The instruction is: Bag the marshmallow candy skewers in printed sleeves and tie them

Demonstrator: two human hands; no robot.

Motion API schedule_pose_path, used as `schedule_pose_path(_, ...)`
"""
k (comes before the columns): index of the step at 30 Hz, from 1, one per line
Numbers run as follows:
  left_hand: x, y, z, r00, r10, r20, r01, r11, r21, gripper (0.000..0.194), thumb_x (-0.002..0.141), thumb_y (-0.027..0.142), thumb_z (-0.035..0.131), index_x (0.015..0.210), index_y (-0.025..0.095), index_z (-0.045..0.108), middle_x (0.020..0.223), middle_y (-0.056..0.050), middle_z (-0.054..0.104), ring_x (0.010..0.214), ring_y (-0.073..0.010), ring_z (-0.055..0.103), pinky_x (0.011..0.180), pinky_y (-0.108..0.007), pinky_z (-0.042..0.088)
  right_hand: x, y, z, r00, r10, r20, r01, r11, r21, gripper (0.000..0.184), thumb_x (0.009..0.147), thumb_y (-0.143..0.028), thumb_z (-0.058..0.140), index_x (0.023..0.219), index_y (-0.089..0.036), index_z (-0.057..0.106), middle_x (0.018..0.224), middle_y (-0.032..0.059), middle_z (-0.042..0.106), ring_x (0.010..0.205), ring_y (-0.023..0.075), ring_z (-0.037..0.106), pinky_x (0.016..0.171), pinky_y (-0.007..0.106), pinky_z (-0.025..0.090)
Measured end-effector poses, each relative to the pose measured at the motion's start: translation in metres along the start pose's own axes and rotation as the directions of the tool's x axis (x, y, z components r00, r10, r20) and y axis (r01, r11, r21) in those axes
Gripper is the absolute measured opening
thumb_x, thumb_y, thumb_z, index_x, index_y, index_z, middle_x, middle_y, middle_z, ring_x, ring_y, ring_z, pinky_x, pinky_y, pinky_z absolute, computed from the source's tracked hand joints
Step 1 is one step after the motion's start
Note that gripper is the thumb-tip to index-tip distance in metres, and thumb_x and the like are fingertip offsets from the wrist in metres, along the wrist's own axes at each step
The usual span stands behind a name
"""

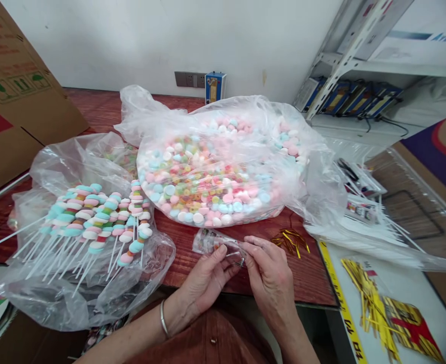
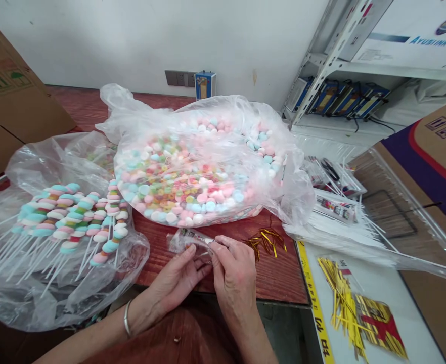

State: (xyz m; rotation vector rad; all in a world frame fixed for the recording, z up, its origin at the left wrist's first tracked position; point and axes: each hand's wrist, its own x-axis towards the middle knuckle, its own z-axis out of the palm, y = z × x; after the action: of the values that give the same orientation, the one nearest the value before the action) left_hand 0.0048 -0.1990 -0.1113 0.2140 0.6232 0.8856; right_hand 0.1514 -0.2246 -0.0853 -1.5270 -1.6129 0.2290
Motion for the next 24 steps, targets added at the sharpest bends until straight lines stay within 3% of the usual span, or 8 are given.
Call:
schedule_pose_path(2,0.002,0.002,0.005,0.995,0.052,-0.081,-0.053,0.999,-0.011,0.016,0.077,0.026,0.082,0.089,0.019,0.074,0.095,-0.004,0.074,0.088,-0.0146,0.066,0.085,-0.03,0.053,-0.005,-0.001,0.002,0.972,0.233,0.012,-0.23,0.95,0.211,0.032,0.091,-0.025,0.063,0.123,-0.023,0.065,0.12,0.0099,0.071,0.108,0.0236,0.067,0.093,0.04,0.051)
schedule_pose_path(4,0.003,0.005,0.009,0.993,0.071,-0.091,-0.067,0.997,0.043,0.019,0.075,0.025,0.083,0.09,0.017,0.074,0.094,-0.004,0.074,0.086,-0.0146,0.067,0.081,-0.028,0.054,-0.011,-0.001,0.007,0.89,0.438,0.125,-0.445,0.775,0.449,0.044,0.088,-0.033,0.067,0.129,-0.021,0.059,0.12,0.0121,0.071,0.103,0.024,0.069,0.088,0.039,0.055)
schedule_pose_path(6,0.003,0.006,0.013,0.992,0.089,-0.086,-0.079,0.991,0.108,0.024,0.073,0.027,0.085,0.09,0.016,0.074,0.093,-0.005,0.074,0.084,-0.0145,0.067,0.078,-0.027,0.054,-0.014,-0.003,0.012,0.831,0.51,0.223,-0.532,0.61,0.588,0.034,0.089,-0.038,0.067,0.117,-0.019,0.064,0.109,0.0099,0.074,0.094,0.0227,0.07,0.083,0.037,0.056)
schedule_pose_path(7,0.003,0.006,0.015,0.99,0.107,-0.088,-0.094,0.987,0.133,0.025,0.071,0.028,0.086,0.089,0.015,0.074,0.091,-0.005,0.074,0.082,-0.0142,0.067,0.078,-0.026,0.054,-0.015,-0.005,0.013,0.822,0.52,0.231,-0.54,0.585,0.605,0.027,0.089,-0.039,0.066,0.107,-0.019,0.066,0.101,0.0078,0.074,0.089,0.0215,0.069,0.081,0.035,0.055)
schedule_pose_path(10,0.005,0.006,0.018,0.979,0.177,-0.098,-0.157,0.972,0.176,0.029,0.065,0.025,0.09,0.086,0.016,0.073,0.083,-0.002,0.073,0.078,-0.0132,0.066,0.079,-0.025,0.054,-0.015,-0.011,0.011,0.841,0.519,0.15,-0.518,0.693,0.502,0.024,0.089,-0.041,0.064,0.082,-0.018,0.064,0.077,0.0013,0.068,0.073,0.0172,0.061,0.07,0.028,0.05)
schedule_pose_path(17,0.012,0.01,0.024,0.978,0.177,-0.112,-0.16,0.976,0.149,0.035,0.06,0.034,0.092,0.083,0.017,0.071,0.078,-0.001,0.071,0.074,-0.0138,0.065,0.079,-0.028,0.055,-0.011,-0.01,0.012,0.923,0.381,0.055,-0.384,0.899,0.212,0.044,0.097,-0.043,0.05,0.06,-0.021,0.046,0.058,-0.0037,0.047,0.057,0.0126,0.043,0.053,0.024,0.032)
schedule_pose_path(21,0.015,0.013,0.023,0.975,0.149,-0.162,-0.134,0.986,0.102,0.04,0.055,0.028,0.095,0.08,0.016,0.067,0.079,0.001,0.069,0.071,-0.0107,0.062,0.074,-0.025,0.055,-0.011,-0.007,0.012,0.959,0.282,0.039,-0.284,0.948,0.146,0.048,0.098,-0.042,0.05,0.056,-0.021,0.043,0.057,-0.0024,0.046,0.06,0.0143,0.044,0.056,0.025,0.032)
schedule_pose_path(24,0.019,0.013,0.018,0.974,0.102,-0.202,-0.107,0.994,-0.014,0.038,0.057,0.024,0.094,0.077,0.016,0.063,0.072,0.003,0.065,0.063,-0.0087,0.059,0.065,-0.022,0.053,-0.012,-0.01,0.005,0.957,0.288,0.037,-0.288,0.923,0.254,0.048,0.102,-0.045,0.041,0.062,-0.021,0.052,0.062,-0.0006,0.052,0.064,0.0161,0.05,0.06,0.027,0.037)
